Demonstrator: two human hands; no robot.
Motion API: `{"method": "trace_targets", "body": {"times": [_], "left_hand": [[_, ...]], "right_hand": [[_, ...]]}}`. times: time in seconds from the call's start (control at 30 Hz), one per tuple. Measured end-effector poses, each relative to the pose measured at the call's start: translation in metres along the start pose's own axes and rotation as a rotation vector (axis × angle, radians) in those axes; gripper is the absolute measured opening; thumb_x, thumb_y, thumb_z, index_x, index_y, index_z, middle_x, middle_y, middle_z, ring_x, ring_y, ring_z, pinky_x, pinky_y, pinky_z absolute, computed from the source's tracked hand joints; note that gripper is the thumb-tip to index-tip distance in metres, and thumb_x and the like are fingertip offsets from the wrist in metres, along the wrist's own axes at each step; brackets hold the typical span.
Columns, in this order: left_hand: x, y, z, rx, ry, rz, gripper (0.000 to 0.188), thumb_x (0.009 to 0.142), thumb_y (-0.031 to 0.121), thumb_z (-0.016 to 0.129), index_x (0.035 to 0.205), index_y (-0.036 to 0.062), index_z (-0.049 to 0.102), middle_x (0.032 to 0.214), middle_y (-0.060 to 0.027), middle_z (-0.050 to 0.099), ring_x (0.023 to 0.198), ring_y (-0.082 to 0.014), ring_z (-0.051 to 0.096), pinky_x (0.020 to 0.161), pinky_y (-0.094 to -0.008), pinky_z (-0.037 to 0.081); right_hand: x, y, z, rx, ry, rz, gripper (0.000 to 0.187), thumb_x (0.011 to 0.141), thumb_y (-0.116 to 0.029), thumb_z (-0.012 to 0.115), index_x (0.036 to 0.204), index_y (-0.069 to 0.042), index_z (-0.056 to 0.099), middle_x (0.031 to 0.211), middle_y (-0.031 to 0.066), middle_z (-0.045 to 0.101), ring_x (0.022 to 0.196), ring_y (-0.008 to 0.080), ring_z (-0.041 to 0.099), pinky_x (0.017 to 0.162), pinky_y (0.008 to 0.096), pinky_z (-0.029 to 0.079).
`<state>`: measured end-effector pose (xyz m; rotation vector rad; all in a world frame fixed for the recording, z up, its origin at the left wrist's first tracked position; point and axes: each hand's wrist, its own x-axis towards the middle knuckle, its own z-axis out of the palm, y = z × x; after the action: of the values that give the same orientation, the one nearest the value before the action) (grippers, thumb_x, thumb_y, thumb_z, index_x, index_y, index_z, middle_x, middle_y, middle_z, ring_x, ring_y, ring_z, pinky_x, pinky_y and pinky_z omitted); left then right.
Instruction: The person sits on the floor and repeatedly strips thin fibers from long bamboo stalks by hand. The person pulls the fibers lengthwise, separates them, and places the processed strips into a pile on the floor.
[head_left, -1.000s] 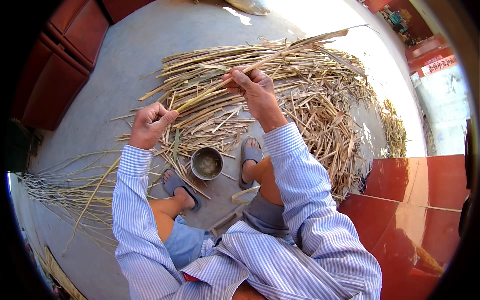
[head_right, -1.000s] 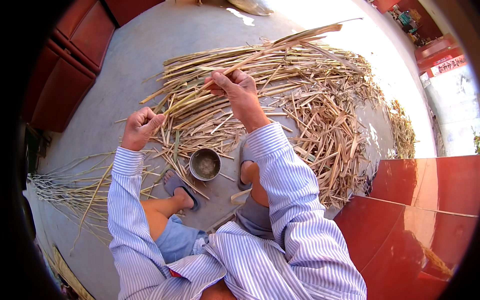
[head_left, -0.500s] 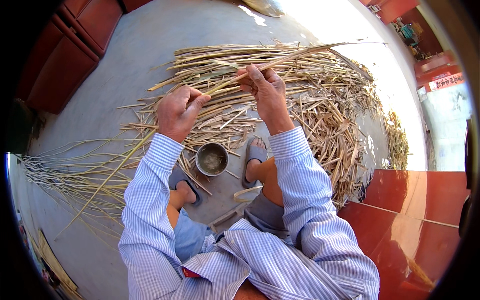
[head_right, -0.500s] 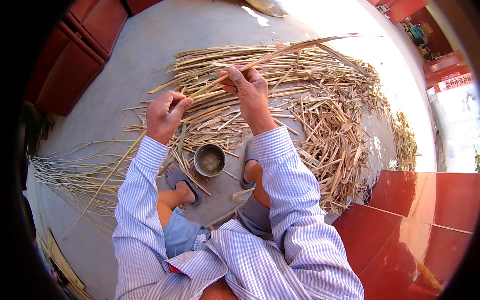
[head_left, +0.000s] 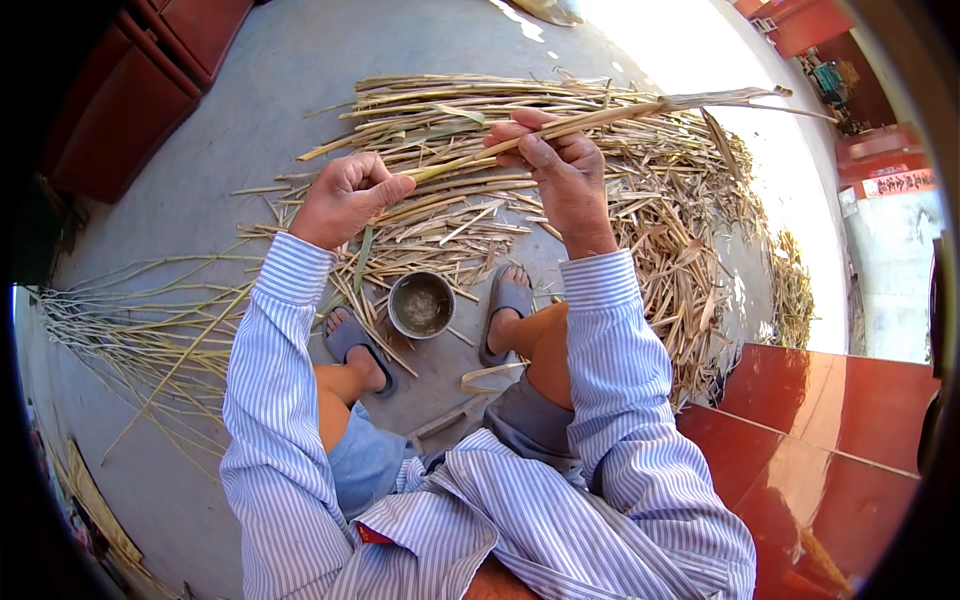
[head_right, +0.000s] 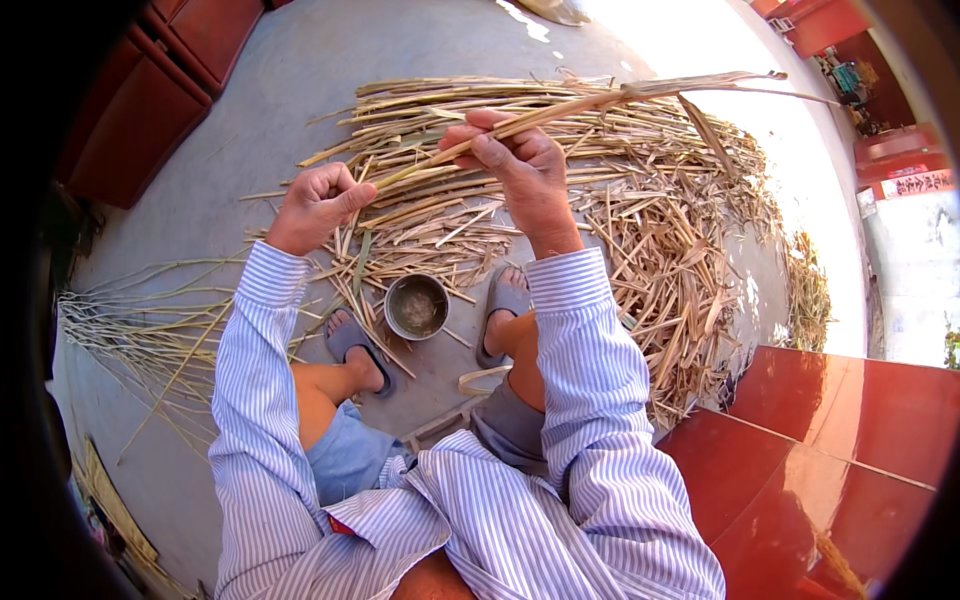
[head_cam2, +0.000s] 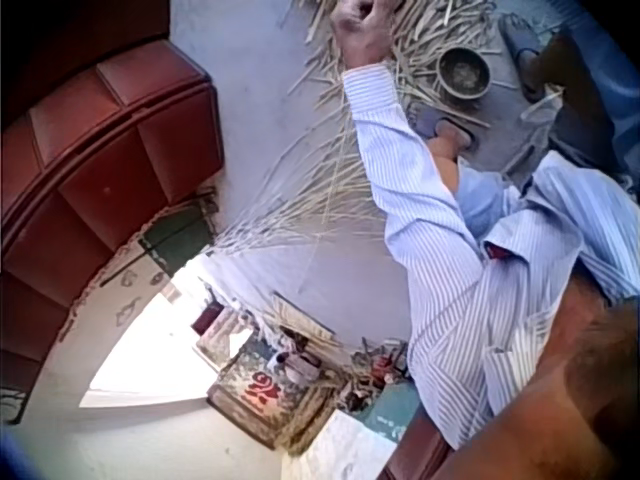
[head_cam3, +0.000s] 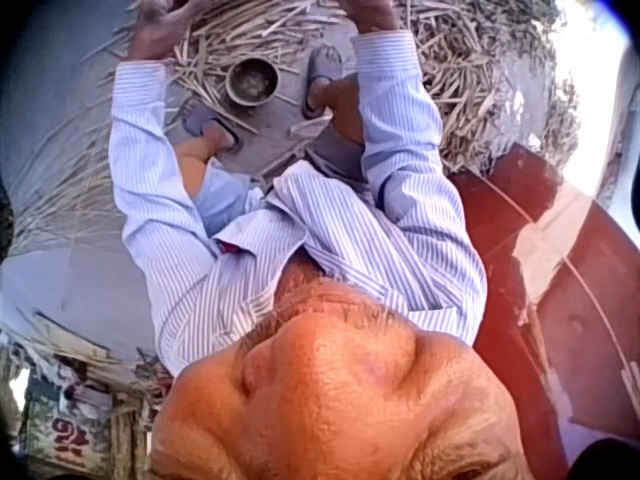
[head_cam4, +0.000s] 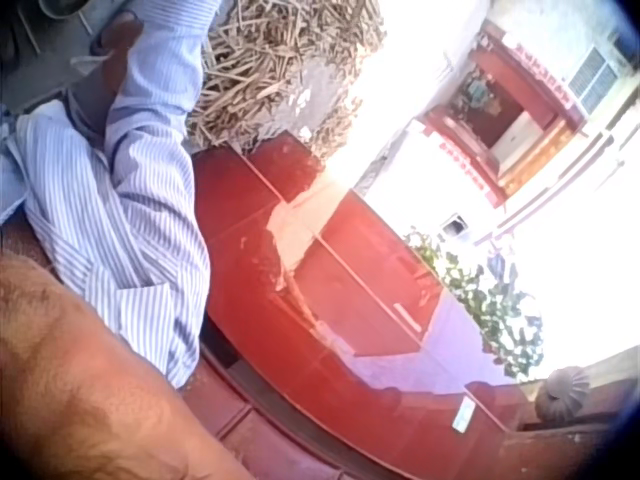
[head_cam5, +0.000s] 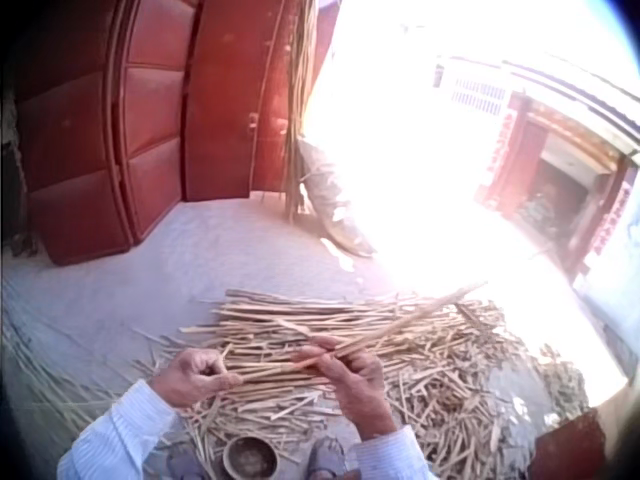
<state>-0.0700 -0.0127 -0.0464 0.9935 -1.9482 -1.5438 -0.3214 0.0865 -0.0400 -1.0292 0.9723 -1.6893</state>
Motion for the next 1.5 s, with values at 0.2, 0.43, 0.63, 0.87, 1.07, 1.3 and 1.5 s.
{"method": "trace_targets", "body": {"times": [0.2, 0.43, 0.63, 0.87, 1.07, 1.3, 1.5], "left_hand": [[-0.017, -0.015, -0.032, 0.157, 0.046, 0.015, 0.034, 0.084, 0.027, 0.078, 0.069, 0.0051, 0.056, 0.061, 0.0042, 0.049, 0.057, -0.0045, 0.039, 0.048, -0.0238, 0.032], [-0.024, -0.031, -0.042, 0.300, 0.110, 0.102, 0.034, 0.082, 0.025, 0.079, 0.067, 0.0047, 0.055, 0.060, 0.0030, 0.048, 0.056, -0.0061, 0.040, 0.049, -0.0252, 0.034], [-0.022, -0.026, -0.038, 0.315, 0.093, 0.057, 0.034, 0.080, 0.023, 0.080, 0.067, 0.0037, 0.055, 0.060, 0.0019, 0.049, 0.055, -0.0066, 0.041, 0.049, -0.0254, 0.035], [-0.024, -0.023, -0.034, 0.410, 0.205, 0.200, 0.029, 0.080, 0.019, 0.079, 0.069, 0.0017, 0.058, 0.060, -0.0012, 0.054, 0.054, -0.0071, 0.044, 0.047, -0.0258, 0.035], [-0.018, -0.008, -0.007, 0.330, 0.228, 0.244, 0.029, 0.080, 0.018, 0.079, 0.069, 0.0021, 0.058, 0.059, -0.0027, 0.054, 0.052, -0.0086, 0.045, 0.047, -0.0270, 0.036], [-0.022, -0.016, -0.016, 0.454, 0.208, 0.258, 0.030, 0.081, 0.020, 0.079, 0.069, 0.0019, 0.058, 0.058, -0.0048, 0.055, 0.050, -0.0094, 0.046, 0.047, -0.0271, 0.037], [-0.036, -0.024, -0.029, 0.473, 0.209, 0.213, 0.028, 0.080, 0.017, 0.079, 0.070, 0.0018, 0.058, 0.059, -0.0052, 0.056, 0.052, -0.0105, 0.048, 0.048, -0.0279, 0.039]], "right_hand": [[0.008, -0.009, -0.062, 0.111, 0.366, -0.108, 0.025, 0.094, -0.013, 0.062, 0.115, 0.000, 0.059, 0.097, 0.0145, 0.071, 0.085, 0.0208, 0.071, 0.071, 0.0253, 0.060], [0.006, -0.014, -0.087, 0.303, 0.582, -0.029, 0.022, 0.097, -0.017, 0.058, 0.110, 0.001, 0.061, 0.099, 0.0105, 0.068, 0.089, 0.0188, 0.067, 0.075, 0.0279, 0.058], [0.008, 0.003, -0.049, 0.108, 0.325, 0.142, 0.021, 0.094, -0.019, 0.064, 0.107, -0.002, 0.064, 0.097, 0.0100, 0.071, 0.086, 0.0154, 0.069, 0.066, 0.0229, 0.054], [0.011, 0.006, -0.039, -0.164, 0.512, 0.181, 0.022, 0.091, -0.027, 0.069, 0.092, -0.005, 0.065, 0.078, 0.0051, 0.070, 0.067, 0.0122, 0.067, 0.056, 0.0197, 0.046], [-0.001, 0.025, -0.007, -0.806, 0.205, -0.047, 0.021, 0.088, -0.022, 0.070, 0.078, -0.003, 0.066, 0.065, 0.0060, 0.066, 0.056, 0.0093, 0.062, 0.051, 0.0243, 0.048], [0.006, 0.001, -0.044, 0.039, 0.290, 0.179, 0.035, 0.093, -0.019, 0.064, 0.124, -0.004, 0.056, 0.111, 0.0088, 0.068, 0.099, 0.0153, 0.064, 0.080, 0.0264, 0.051], [0.011, 0.005, -0.067, 0.150, 0.426, 0.122, 0.019, 0.096, -0.021, 0.061, 0.107, -0.006, 0.063, 0.097, 0.0074, 0.072, 0.080, 0.0130, 0.067, 0.064, 0.0225, 0.052]]}}
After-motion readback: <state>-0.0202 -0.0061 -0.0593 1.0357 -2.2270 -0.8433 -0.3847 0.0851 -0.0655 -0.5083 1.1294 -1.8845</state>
